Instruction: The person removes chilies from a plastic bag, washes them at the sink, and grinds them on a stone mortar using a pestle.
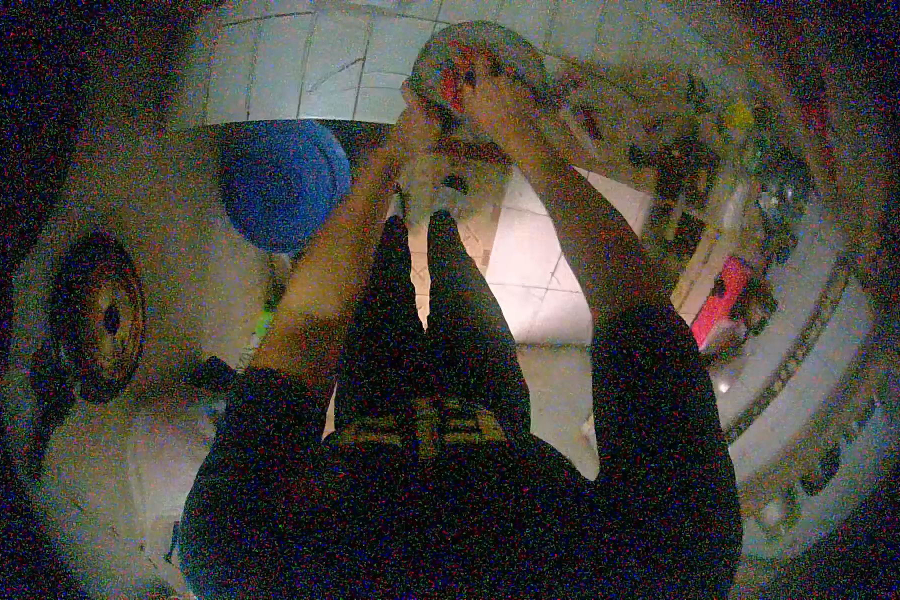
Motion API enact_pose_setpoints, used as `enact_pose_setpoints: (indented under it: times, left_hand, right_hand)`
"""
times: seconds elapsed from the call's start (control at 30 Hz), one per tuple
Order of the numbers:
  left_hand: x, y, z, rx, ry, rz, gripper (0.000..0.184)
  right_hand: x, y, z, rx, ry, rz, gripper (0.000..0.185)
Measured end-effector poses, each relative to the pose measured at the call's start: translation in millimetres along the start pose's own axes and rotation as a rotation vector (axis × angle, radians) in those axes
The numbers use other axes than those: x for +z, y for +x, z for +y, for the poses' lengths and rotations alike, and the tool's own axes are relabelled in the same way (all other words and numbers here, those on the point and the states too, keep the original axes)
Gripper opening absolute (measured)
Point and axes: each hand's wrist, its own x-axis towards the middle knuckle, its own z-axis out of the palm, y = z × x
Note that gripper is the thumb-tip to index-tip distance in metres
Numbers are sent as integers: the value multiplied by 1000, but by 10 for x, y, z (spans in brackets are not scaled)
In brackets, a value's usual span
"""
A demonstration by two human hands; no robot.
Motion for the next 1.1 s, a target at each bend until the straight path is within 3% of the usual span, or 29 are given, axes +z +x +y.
enact_pose_setpoints:
  times: [0.07, 0.17, 0.27, 0.47, 0.57, 0.63, 0.73, 0.87, 0.97, 1.1]
  left_hand:
    - [-10, 24, -65, 27, -47, 19, 80]
    - [-115, -91, 167, -118, 84, 4, 77]
    - [-104, 65, -25, -115, 40, -70, 75]
    - [-8, 17, -112, 19, -26, -17, 76]
    - [27, 87, -126, -58, -25, -48, 78]
    - [15, 74, -132, -57, -58, -10, 77]
    - [76, 85, -184, -13, 70, 48, 74]
    - [26, 17, -123, 26, 31, 23, 73]
    - [-12, -34, -23, -60, 31, 52, 74]
    - [32, 48, -137, 1, -17, 14, 76]
  right_hand:
    - [39, -28, -52, -4, 64, 37, 42]
    - [-90, -38, -54, 5, -37, -84, 41]
    - [-111, 78, -45, -127, -99, -66, 43]
    - [-14, 179, 257, 11, 153, 50, 40]
    - [-103, 266, 369, -36, 248, 287, 43]
    - [-160, 449, 425, 35, 402, 147, 46]
    - [-212, 581, 376, -3, 259, 104, 46]
    - [-56, 519, 334, 6, 312, 111, 43]
    - [211, 435, 462, -192, 185, 245, 44]
    - [181, 217, 390, 14, 140, -59, 53]
